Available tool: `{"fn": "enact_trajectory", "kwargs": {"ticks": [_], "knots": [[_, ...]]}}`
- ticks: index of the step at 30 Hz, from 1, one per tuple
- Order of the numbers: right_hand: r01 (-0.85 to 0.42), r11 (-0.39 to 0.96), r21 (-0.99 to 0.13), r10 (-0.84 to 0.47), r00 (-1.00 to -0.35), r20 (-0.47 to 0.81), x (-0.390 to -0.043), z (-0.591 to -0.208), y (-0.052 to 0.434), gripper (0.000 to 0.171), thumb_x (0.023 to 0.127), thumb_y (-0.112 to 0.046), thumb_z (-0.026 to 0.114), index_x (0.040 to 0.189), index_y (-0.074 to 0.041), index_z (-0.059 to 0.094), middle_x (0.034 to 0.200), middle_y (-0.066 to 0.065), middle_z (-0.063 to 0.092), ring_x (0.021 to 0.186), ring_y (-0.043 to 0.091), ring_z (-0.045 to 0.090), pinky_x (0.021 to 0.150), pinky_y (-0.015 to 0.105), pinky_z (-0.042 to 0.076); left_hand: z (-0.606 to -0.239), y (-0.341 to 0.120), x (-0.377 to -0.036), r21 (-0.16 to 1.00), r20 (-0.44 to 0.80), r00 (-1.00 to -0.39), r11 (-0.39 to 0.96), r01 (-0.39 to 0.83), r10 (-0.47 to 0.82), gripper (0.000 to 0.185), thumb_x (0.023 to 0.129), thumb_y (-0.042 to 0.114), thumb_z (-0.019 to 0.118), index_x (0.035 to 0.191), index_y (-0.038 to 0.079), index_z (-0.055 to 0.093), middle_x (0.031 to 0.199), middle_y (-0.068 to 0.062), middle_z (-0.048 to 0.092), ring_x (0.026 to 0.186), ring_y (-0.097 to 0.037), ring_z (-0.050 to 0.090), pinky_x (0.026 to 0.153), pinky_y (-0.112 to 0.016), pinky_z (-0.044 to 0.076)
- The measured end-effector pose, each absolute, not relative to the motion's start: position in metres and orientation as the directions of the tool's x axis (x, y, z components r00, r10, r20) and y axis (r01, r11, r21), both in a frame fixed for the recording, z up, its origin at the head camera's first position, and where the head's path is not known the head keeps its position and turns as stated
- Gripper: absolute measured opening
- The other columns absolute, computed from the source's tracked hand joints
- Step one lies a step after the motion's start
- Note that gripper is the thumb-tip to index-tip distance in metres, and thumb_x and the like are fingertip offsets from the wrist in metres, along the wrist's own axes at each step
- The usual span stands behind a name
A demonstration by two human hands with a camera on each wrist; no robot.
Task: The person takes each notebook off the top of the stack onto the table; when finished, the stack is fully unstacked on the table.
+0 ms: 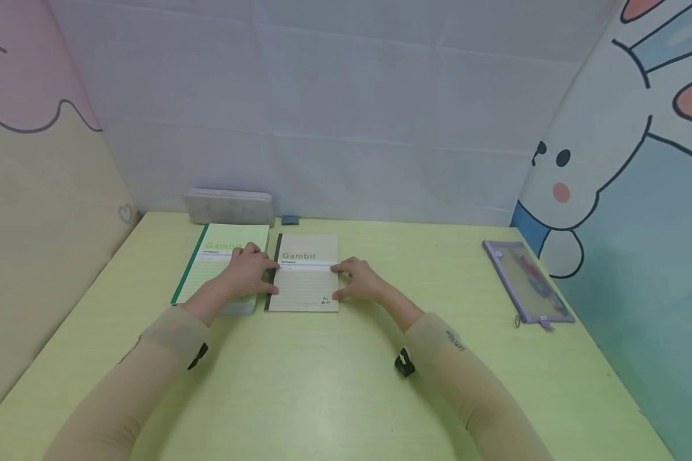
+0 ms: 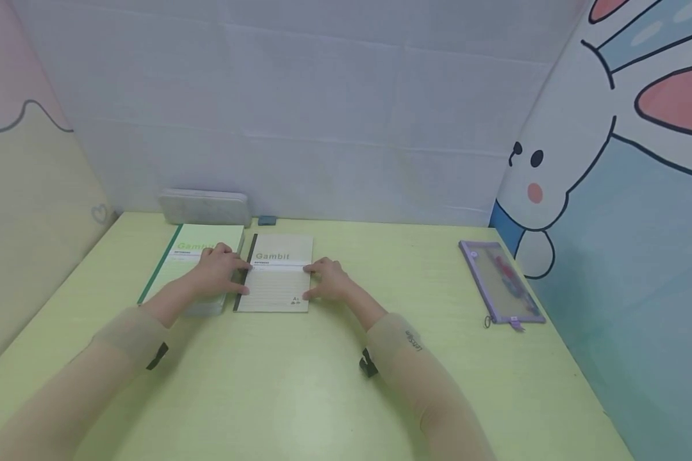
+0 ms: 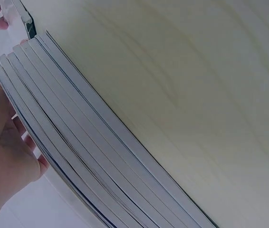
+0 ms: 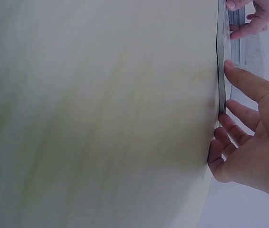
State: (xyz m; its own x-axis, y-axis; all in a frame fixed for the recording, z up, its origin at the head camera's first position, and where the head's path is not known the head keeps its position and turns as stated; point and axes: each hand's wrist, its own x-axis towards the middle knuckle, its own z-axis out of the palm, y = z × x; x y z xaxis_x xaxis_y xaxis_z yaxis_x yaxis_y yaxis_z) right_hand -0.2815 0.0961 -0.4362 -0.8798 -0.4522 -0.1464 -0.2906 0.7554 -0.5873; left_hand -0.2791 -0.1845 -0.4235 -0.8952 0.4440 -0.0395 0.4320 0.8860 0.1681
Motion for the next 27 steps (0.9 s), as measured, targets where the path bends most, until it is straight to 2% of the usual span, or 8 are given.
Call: {"fn": "enact_trajectory", "kwargs": {"ticks": [3,8,12,16,21,27], "knots": [[-0.272,0.756,-0.595,-0.444,-0.881,-0.161,-0.281,-0.436,0.095,0.070,0.076,-0.026,0.079,0.137,-0.011,0.049,0.140,0.016,0.042,0.129,0.034,0.037,0.107,0.046,0.030,-0.420,-0.184,-0.276,0.166,-0.047,-0.899,0.891,0.423,0.436,0.060,0.074,0.045,0.077,0.122,0.012,0.064,0.123,-0.011,0.060,0.118,-0.036,0.037,0.093,-0.056,0.027],[-0.286,0.750,-0.596,-0.452,-0.880,-0.147,-0.283,-0.429,0.093,0.070,0.077,-0.027,0.079,0.139,-0.012,0.048,0.135,0.014,0.047,0.120,0.031,0.047,0.102,0.042,0.039,-0.412,-0.188,-0.273,0.190,-0.034,-0.910,0.896,0.401,0.414,0.065,0.074,0.046,0.077,0.126,0.011,0.062,0.126,-0.015,0.058,0.119,-0.039,0.037,0.094,-0.059,0.028],[-0.325,0.732,-0.600,-0.482,-0.868,-0.119,-0.283,-0.417,0.090,0.069,0.079,-0.026,0.077,0.140,-0.013,0.047,0.133,0.014,0.049,0.118,0.031,0.050,0.099,0.040,0.042,-0.405,-0.199,-0.271,0.214,-0.004,-0.924,0.903,0.372,0.382,0.065,0.076,0.045,0.075,0.130,0.014,0.058,0.130,-0.014,0.055,0.122,-0.038,0.035,0.095,-0.060,0.026],[-0.346,0.717,-0.605,-0.505,-0.857,-0.108,-0.280,-0.403,0.085,0.071,0.080,-0.027,0.076,0.142,-0.013,0.044,0.133,0.014,0.048,0.119,0.034,0.048,0.099,0.042,0.041,-0.392,-0.214,-0.266,0.280,0.029,-0.930,0.890,0.360,0.367,0.066,0.078,0.042,0.074,0.134,0.012,0.053,0.135,-0.017,0.050,0.124,-0.040,0.031,0.096,-0.062,0.022],[-0.368,0.713,-0.597,-0.514,-0.854,-0.088,-0.277,-0.386,0.077,0.070,0.081,-0.029,0.075,0.142,-0.014,0.043,0.136,0.014,0.046,0.120,0.036,0.047,0.099,0.043,0.040,-0.380,-0.236,-0.262,0.318,0.064,-0.933,0.879,0.356,0.355,0.078,0.078,0.047,0.073,0.141,0.013,0.043,0.139,-0.019,0.045,0.126,-0.044,0.028,0.095,-0.064,0.020],[-0.398,0.708,-0.583,-0.522,-0.851,-0.054,-0.274,-0.373,0.062,0.071,0.082,-0.032,0.074,0.143,-0.016,0.042,0.143,0.011,0.041,0.130,0.029,0.038,0.106,0.044,0.033,-0.376,-0.260,-0.258,0.355,0.071,-0.950,0.883,0.308,0.303,0.084,0.078,0.043,0.074,0.145,0.012,0.035,0.142,-0.023,0.039,0.127,-0.048,0.024,0.093,-0.066,0.017]]}}
